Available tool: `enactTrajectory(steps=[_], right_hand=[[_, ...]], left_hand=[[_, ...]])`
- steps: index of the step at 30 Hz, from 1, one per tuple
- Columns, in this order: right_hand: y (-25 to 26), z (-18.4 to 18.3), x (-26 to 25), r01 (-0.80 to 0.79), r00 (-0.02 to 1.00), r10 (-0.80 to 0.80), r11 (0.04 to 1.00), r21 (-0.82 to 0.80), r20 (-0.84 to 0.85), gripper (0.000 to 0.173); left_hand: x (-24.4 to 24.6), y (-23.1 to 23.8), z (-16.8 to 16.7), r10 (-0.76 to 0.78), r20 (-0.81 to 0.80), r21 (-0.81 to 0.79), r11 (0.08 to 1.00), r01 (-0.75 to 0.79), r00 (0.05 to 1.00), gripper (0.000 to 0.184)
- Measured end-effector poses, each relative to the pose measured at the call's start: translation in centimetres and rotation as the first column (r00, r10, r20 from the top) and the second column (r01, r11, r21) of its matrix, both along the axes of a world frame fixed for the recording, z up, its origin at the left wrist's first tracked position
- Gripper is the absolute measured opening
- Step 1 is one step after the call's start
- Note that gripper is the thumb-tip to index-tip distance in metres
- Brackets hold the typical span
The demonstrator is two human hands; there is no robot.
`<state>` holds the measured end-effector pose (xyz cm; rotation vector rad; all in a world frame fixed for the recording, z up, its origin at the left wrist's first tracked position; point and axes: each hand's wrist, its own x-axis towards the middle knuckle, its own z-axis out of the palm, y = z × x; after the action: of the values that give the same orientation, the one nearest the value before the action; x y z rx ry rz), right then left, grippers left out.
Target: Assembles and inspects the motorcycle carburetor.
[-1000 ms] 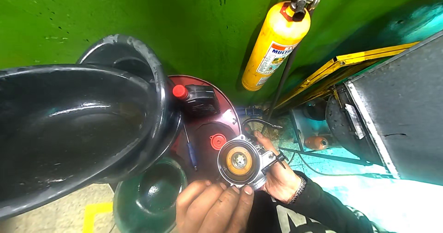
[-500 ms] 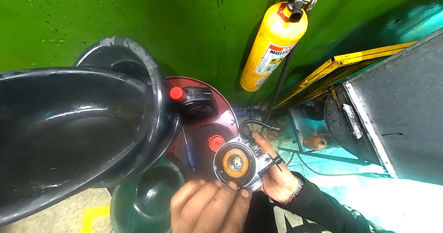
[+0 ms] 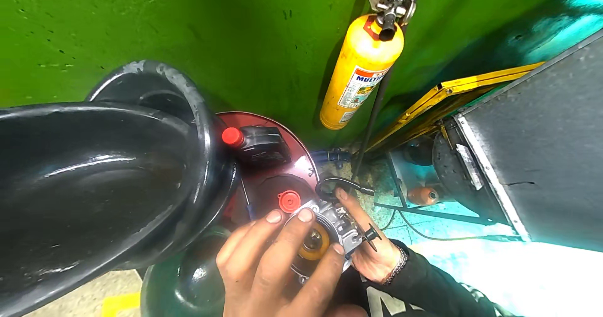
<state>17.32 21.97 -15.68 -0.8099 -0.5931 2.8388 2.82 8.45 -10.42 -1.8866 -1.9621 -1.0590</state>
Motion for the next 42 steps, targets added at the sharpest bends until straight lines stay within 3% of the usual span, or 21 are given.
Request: enactTrajectory(steps=[15, 17, 20, 23, 25, 27, 29, 31, 33, 36, 40, 42], right_hand=[[0.0, -0.3, 0.1, -0.042, 0.999, 0.042, 0.999, -0.001, -0.019, 0.056], [0.0, -0.4, 0.1, -0.041, 0.999, 0.041, 0.999, -0.004, -0.030, 0.055], [0.1, -0.5, 0.7, -0.017, 0.998, 0.017, 1.000, -0.005, -0.055, 0.053], [1.0, -1.0, 2.5, 0.088, 0.996, -0.088, 0.996, 0.023, 0.021, 0.055], [1.8, -1.5, 3.8, 0.182, 0.973, -0.186, 0.982, 0.045, 0.135, 0.060], [2.7, -1.7, 4.6, 0.234, 0.944, -0.240, 0.971, 0.056, 0.226, 0.062], [3.5, -1.8, 5.2, 0.270, 0.926, -0.269, 0.962, 0.036, 0.263, 0.062], [4.0, -1.9, 5.8, 0.293, 0.917, -0.287, 0.956, 0.020, 0.276, 0.063], [4.1, -2.0, 6.4, 0.313, 0.915, -0.301, 0.950, -0.004, 0.267, 0.063], [3.9, -2.4, 6.9, 0.334, 0.917, -0.317, 0.942, -0.032, 0.243, 0.063], [3.5, -2.5, 6.2, 0.300, 0.929, -0.286, 0.953, -0.026, 0.234, 0.064], [3.4, -2.1, 5.5, 0.242, 0.943, -0.232, 0.970, -0.014, 0.237, 0.062]], left_hand=[[-1.7, -0.2, 0.6, 0.109, 0.011, -0.106, 0.989, -0.107, 0.994, 0.058], [-1.8, -0.6, 0.3, 0.103, 0.082, -0.103, 0.990, -0.095, 0.991, 0.057], [-2.1, -1.7, 0.0, 0.090, 0.325, -0.023, 0.996, -0.088, 0.942, 0.054], [-2.3, -1.1, -2.4, 0.223, 0.582, 0.091, 0.938, -0.335, 0.782, 0.039], [-2.4, 0.0, -6.6, 0.450, 0.558, -0.143, 0.880, -0.453, 0.697, 0.028], [-3.7, 1.3, -11.5, 0.529, 0.424, -0.570, 0.786, -0.237, 0.735, 0.041], [-4.4, 3.0, -15.8, 0.442, 0.291, -0.776, 0.628, -0.061, 0.848, 0.061], [-4.1, 4.2, -17.7, 0.334, 0.182, -0.836, 0.548, -0.033, 0.925, 0.070], [-3.6, 4.7, -17.7, 0.295, 0.134, -0.845, 0.532, -0.046, 0.946, 0.069], [-2.3, 4.0, -16.8, 0.305, 0.131, -0.740, 0.664, -0.112, 0.943, 0.043], [0.7, 2.7, -16.2, 0.331, 0.110, -0.853, 0.515, -0.082, 0.937, 0.054], [1.7, 2.3, -16.7, 0.349, 0.095, -0.847, 0.521, -0.109, 0.932, 0.050]])
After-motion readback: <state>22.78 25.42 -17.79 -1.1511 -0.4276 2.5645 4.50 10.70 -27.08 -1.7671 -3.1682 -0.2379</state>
